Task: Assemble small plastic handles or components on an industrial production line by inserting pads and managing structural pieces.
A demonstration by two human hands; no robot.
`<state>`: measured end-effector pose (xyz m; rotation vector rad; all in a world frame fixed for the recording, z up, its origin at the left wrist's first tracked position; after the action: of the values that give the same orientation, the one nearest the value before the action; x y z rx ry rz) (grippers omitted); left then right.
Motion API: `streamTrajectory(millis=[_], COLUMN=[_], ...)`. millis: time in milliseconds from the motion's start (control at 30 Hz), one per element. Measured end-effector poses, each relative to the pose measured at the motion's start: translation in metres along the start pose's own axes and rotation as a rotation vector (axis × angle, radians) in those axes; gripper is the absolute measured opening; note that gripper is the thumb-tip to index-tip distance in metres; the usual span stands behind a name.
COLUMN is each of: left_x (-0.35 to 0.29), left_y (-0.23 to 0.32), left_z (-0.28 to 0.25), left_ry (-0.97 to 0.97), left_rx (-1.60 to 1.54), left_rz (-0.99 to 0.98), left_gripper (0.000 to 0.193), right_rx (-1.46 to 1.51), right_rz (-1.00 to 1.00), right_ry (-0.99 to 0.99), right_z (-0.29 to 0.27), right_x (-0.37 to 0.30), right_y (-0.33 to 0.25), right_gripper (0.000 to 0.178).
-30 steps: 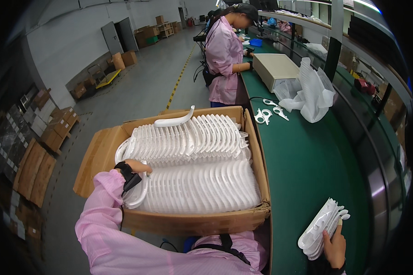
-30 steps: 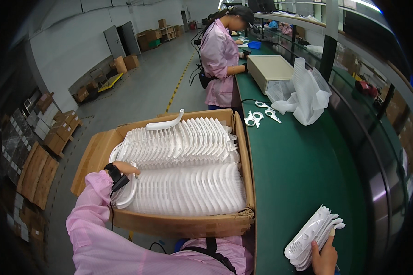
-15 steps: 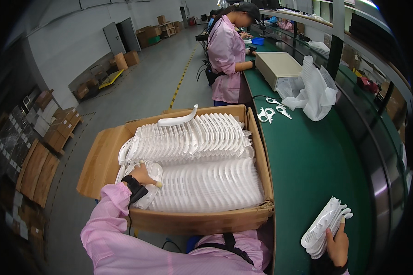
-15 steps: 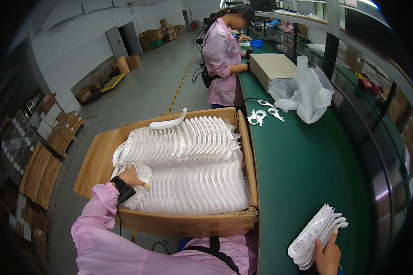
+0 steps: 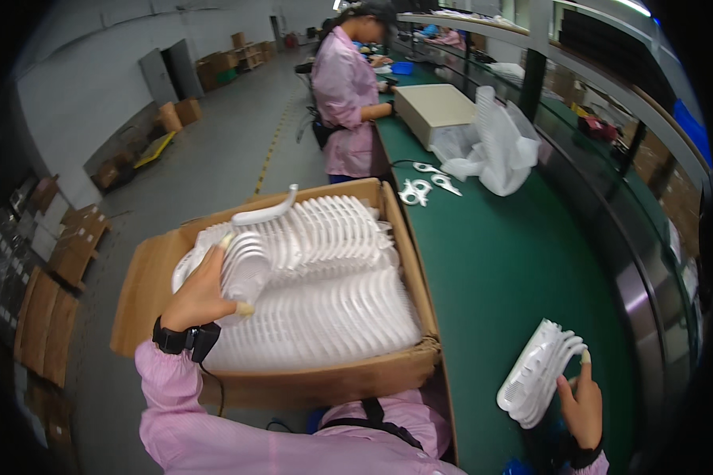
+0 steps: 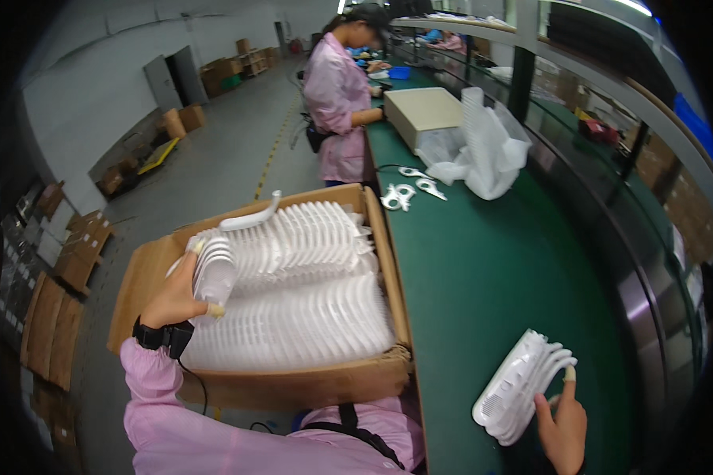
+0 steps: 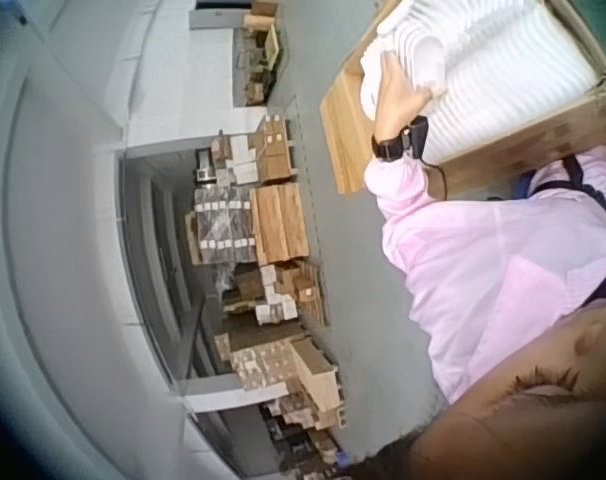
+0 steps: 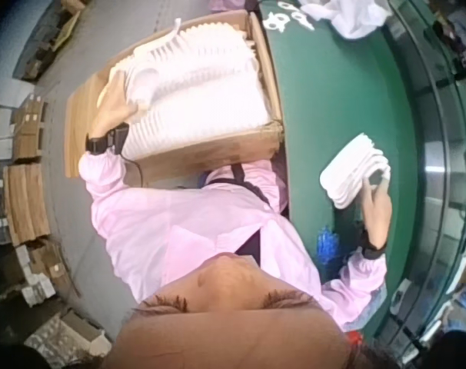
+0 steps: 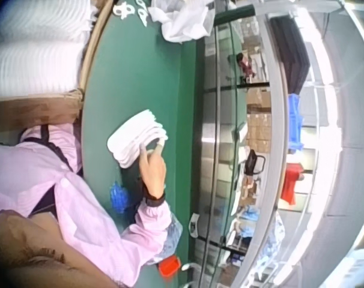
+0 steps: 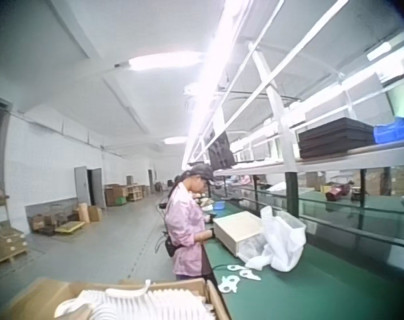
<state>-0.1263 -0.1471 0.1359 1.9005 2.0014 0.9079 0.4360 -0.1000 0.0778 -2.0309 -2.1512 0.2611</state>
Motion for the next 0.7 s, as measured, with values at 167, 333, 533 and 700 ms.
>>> streamTrajectory(millis=[167, 333, 533, 700], left_x=[0.083, 0.117, 0.114, 0.115], left_y=[0.095, 0.166, 0.194, 0.194], left_z=[0.095, 0.21, 0.312, 0.31], left_ry=[-0.38, -0.645, -0.734, -0.501], left_rx=[0.216, 0.323, -0.047, 0.153], left_rz=[0.91, 1.541, 1.838, 1.69], left_gripper=[0.068, 0.049, 0.03, 0.04], right_rx=[-0.021, 0.033, 0.547, 0.681], right_rz=[0.041, 0.165, 0.131, 0.156], right_ry=[-0.063, -0.214, -0.492, -0.57], right_z=[0.004, 0.012, 0.039, 0.046], right_x=[0.006, 0.015, 0.006, -0.002], right_y=[0.002, 0.018, 0.026, -0.001], right_gripper=[0.073, 0.08, 0.07, 0.08])
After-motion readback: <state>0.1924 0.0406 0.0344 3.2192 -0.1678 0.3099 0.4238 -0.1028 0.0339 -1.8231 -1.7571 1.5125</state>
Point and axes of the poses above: each hand's wrist, its own x-axis towards the middle knuckle, its own z-axis out of the palm, y = z × x, the point moved 1 cm from there along x, towards the middle knuckle, and after that the axes turned 15 degrees about -x, right-handed, at the moved point
